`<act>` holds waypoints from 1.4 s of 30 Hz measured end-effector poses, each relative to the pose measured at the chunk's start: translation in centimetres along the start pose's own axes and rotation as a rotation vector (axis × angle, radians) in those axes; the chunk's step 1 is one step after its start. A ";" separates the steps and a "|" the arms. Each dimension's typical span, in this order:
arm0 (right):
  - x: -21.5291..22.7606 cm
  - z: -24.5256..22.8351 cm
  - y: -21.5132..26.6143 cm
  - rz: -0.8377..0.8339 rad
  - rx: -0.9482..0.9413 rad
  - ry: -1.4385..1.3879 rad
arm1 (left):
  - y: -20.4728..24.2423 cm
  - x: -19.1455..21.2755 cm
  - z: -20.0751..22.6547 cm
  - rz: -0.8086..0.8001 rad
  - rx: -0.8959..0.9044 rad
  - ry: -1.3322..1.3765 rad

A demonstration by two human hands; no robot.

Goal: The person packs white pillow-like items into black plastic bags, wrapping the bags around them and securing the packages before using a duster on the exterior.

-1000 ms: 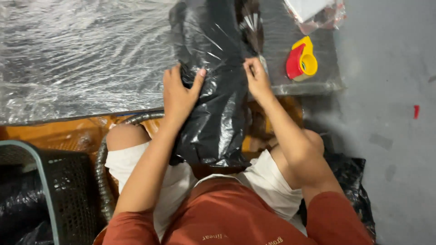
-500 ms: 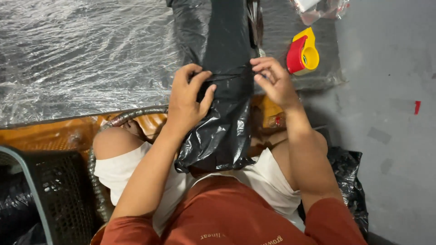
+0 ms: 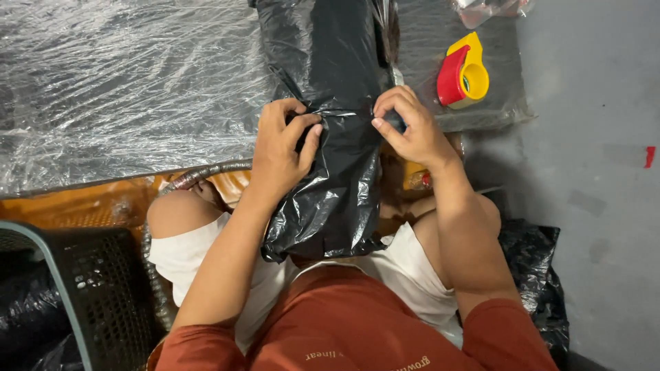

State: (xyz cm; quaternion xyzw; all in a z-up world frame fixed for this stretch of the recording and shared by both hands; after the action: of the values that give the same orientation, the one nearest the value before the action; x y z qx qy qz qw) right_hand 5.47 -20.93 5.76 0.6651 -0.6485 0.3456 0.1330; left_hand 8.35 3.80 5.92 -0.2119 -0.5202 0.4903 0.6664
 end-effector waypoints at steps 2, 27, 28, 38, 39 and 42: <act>0.0 -0.3 0.0 -0.016 -0.002 -0.016 | -0.2 0.0 -0.1 -0.007 -0.005 -0.008; 0.2 -2.4 -1.3 -0.121 -0.148 -0.018 | -1.7 -1.5 0.0 -0.122 -0.044 -0.031; 0.2 -2.1 -1.4 -0.132 -0.180 -0.005 | -1.7 -1.7 -0.1 -0.121 -0.042 -0.029; 0.5 -2.3 -2.1 -0.235 -0.252 -0.033 | -2.6 -2.2 0.2 -0.209 -0.026 -0.021; 0.5 -2.3 -2.2 -0.234 -0.184 -0.034 | -2.6 -2.3 0.2 -0.210 -0.028 -0.026; 0.5 -2.4 -2.2 -0.227 -0.106 -0.008 | -2.8 -2.5 0.4 -0.208 -0.027 -0.027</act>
State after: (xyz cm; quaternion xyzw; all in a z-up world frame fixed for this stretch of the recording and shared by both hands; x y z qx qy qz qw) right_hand 6.83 -19.58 8.45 0.7276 -0.5868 0.2912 0.2036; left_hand 9.25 0.29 7.08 -0.1589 -0.5549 0.4143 0.7037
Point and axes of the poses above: each hand's wrist, its own y-axis away from the middle knuckle, its own x-axis out of the back of the hand, z = x × y, the point moved 4 cm from there along -y, towards the middle knuckle, and after that the axes turned 15 degrees about -x, right-handed, at the moved point
